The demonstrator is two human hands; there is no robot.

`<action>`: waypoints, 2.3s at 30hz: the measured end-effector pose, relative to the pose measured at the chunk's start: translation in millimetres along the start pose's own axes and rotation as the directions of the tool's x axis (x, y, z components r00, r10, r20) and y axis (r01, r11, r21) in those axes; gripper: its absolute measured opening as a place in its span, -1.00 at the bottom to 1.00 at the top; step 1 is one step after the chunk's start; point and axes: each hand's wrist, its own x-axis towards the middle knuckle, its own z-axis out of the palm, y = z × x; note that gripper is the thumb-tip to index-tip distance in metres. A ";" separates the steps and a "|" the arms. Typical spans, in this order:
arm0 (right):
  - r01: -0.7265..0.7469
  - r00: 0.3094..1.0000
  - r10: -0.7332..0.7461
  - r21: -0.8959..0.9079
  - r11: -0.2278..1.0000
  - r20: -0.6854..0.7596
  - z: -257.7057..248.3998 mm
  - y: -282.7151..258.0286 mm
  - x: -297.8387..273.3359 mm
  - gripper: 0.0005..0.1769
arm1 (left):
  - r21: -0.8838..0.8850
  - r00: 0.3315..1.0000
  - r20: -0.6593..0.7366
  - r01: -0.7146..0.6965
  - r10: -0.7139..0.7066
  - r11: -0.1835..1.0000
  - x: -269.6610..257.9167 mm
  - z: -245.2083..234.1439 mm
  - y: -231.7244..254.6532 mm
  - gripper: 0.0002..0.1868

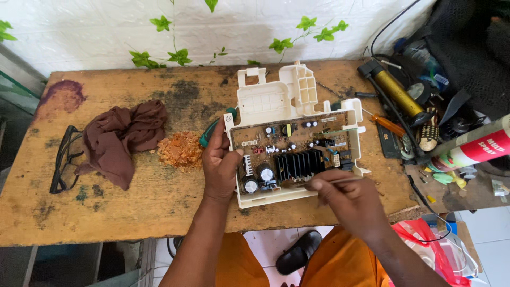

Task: The person uses a small metal tool to probe and adjust components on a circuit board inside a white plastic casing. They then switch to a screwdriver to tighten screws on a heatsink attached to the board.

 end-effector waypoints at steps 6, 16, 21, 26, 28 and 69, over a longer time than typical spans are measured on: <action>0.013 0.990 -0.028 -0.114 0.993 -0.135 -15.4 -36.6 -5.0 -0.67 | -0.003 0.998 0.008 0.069 -0.069 0.998 0.1 1.0 5.9 -0.19; 0.406 0.861 -0.496 -0.435 0.804 -0.113 13.7 -54.8 9.8 -0.86 | -0.088 0.999 0.050 0.002 0.003 0.996 1.3 1.5 2.6 -0.21; 0.419 0.852 -0.518 -0.494 0.762 -0.077 26.9 -56.4 24.0 -0.89 | -0.134 0.994 0.029 -0.098 0.103 0.986 4.2 4.0 -2.2 -0.14; 0.304 0.946 -0.309 -0.602 0.739 0.098 21.7 -54.8 9.7 -0.67 | -0.131 0.998 0.037 -0.038 0.043 0.991 1.9 1.3 -1.9 -0.16; 0.243 0.969 -0.144 -0.664 0.707 0.202 8.9 -62.5 0.6 -0.53 | -0.145 1.000 0.029 0.013 -0.008 0.989 3.9 -0.1 1.4 -0.17; -0.240 0.951 0.214 -0.097 0.966 -0.222 -81.8 -1.5 -19.4 -0.55 | -0.030 0.996 -0.046 0.071 -0.072 0.997 2.0 9.2 14.6 -0.18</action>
